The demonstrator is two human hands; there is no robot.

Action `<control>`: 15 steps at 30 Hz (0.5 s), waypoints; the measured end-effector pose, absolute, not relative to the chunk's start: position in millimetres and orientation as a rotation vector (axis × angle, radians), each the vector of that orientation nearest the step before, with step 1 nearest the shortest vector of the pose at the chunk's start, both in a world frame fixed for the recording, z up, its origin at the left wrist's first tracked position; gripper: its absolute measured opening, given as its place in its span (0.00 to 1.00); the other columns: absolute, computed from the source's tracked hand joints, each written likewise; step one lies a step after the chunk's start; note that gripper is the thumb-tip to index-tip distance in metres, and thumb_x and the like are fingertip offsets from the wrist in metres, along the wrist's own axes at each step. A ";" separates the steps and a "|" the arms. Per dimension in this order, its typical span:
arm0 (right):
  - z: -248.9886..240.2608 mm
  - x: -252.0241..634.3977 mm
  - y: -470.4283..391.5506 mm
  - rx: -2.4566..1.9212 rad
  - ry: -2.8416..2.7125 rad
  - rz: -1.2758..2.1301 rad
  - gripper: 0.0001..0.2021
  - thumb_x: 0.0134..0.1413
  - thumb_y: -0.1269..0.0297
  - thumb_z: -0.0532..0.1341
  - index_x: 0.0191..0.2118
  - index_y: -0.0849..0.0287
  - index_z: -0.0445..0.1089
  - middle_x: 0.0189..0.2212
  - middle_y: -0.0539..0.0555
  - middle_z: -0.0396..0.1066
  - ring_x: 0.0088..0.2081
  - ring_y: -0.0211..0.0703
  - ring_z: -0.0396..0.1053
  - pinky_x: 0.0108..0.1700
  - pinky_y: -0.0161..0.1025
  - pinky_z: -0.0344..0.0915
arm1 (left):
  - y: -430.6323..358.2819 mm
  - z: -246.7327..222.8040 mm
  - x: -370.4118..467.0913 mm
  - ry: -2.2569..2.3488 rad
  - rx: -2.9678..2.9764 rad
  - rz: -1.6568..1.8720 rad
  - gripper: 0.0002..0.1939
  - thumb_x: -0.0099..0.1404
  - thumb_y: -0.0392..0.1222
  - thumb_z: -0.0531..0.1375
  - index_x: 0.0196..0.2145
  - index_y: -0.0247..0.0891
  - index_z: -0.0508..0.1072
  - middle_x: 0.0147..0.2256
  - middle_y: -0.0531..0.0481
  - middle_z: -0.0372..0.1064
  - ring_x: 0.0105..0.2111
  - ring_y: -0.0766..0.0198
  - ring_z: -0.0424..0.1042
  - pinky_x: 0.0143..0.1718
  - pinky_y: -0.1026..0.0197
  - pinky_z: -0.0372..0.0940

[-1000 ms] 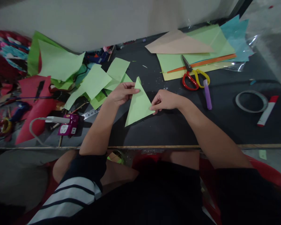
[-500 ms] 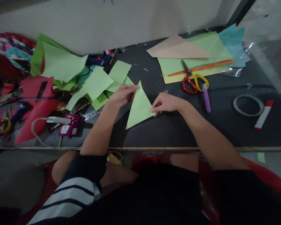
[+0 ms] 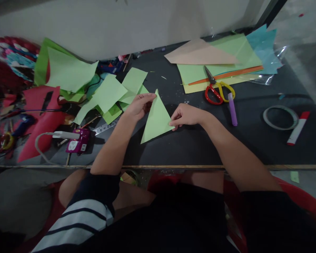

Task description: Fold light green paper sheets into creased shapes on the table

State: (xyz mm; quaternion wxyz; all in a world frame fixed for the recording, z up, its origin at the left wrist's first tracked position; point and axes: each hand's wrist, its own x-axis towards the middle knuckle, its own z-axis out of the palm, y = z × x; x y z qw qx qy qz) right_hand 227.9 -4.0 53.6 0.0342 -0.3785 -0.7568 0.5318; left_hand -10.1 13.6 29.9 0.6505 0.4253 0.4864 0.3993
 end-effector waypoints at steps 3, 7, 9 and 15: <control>55.2 227.9 -3.9 -1.174 -2.380 1.605 0.19 0.49 0.44 0.69 0.26 0.56 0.85 0.19 0.52 0.77 0.23 0.36 0.66 0.25 0.37 0.54 | 15.8 27.8 -9.6 1.098 1.015 0.855 0.18 0.68 0.57 0.71 0.34 0.38 0.81 0.25 0.52 0.78 0.25 0.68 0.77 0.31 0.66 0.71; 55.5 227.5 -3.1 -1.172 -2.387 1.617 0.19 0.48 0.44 0.69 0.27 0.57 0.85 0.22 0.53 0.79 0.24 0.38 0.69 0.26 0.37 0.56 | 15.7 33.0 -7.8 1.074 1.075 0.777 0.24 0.72 0.64 0.65 0.43 0.38 0.83 0.36 0.45 0.85 0.36 0.61 0.84 0.41 0.62 0.77; 55.1 227.5 -2.6 -1.175 -2.389 1.626 0.18 0.48 0.45 0.69 0.27 0.56 0.86 0.23 0.54 0.80 0.26 0.39 0.71 0.28 0.37 0.59 | 14.8 37.5 -7.5 1.062 1.100 0.782 0.21 0.73 0.60 0.66 0.43 0.37 0.84 0.37 0.45 0.86 0.37 0.61 0.85 0.41 0.62 0.77; 55.3 227.8 -3.0 -1.199 -2.378 1.629 0.17 0.49 0.46 0.69 0.28 0.56 0.86 0.23 0.54 0.81 0.28 0.41 0.74 0.30 0.37 0.63 | 12.3 47.9 -7.3 1.153 1.176 0.841 0.15 0.74 0.49 0.67 0.35 0.36 0.83 0.33 0.48 0.84 0.32 0.66 0.82 0.35 0.66 0.74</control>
